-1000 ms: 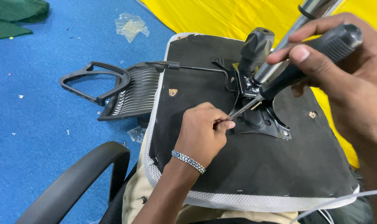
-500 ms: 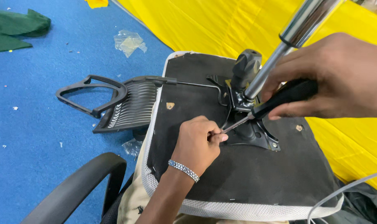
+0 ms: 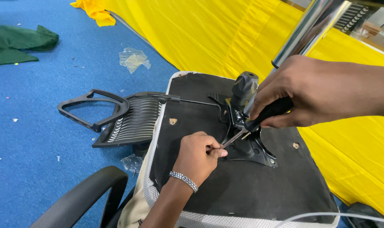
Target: The person uses a screwdriver to tighten screws on the underside of an office chair seat, securing the central metal mechanism. They then attach the five-star base with casters to the seat assembly and tighten the central bolt to complete the connection.
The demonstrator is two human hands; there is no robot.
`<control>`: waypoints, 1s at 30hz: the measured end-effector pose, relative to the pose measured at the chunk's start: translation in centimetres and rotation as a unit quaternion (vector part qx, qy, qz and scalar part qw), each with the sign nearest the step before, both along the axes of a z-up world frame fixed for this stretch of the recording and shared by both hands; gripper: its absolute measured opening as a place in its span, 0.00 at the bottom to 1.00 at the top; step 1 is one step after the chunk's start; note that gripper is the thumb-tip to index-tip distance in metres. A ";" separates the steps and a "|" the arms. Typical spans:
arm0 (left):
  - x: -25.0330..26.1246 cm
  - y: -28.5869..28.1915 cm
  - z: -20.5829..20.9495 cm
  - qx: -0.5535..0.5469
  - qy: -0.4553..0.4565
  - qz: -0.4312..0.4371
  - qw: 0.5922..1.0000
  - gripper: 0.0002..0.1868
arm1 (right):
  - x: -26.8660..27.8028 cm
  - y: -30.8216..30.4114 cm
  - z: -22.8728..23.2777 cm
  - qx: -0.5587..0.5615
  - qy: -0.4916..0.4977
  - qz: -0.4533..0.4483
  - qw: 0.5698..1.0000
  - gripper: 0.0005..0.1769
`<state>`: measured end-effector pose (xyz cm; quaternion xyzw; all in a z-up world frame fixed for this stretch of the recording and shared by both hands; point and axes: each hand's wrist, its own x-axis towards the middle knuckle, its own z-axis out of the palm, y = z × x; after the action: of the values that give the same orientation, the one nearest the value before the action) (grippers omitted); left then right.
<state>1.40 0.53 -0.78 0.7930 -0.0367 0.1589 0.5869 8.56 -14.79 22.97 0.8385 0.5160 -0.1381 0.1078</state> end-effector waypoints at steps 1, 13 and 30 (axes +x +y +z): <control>0.0 0.0 0.0 -0.003 -0.001 -0.001 1.000 0.06 | 0.0 0.2 0.0 -0.011 -0.003 -0.016 1.000 0.19; -0.2 -0.1 0.0 -0.021 -0.003 0.000 1.000 0.06 | 0.3 1.0 -0.4 -0.059 -0.007 0.033 0.998 0.15; 0.4 0.2 0.1 0.011 0.022 -0.008 1.000 0.04 | 0.8 1.6 -0.3 -0.105 -0.035 -0.027 0.993 0.20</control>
<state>1.84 0.72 -0.65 0.8023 -0.0316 0.1367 0.5802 9.33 -13.16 22.64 0.8403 0.4719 -0.1649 0.2100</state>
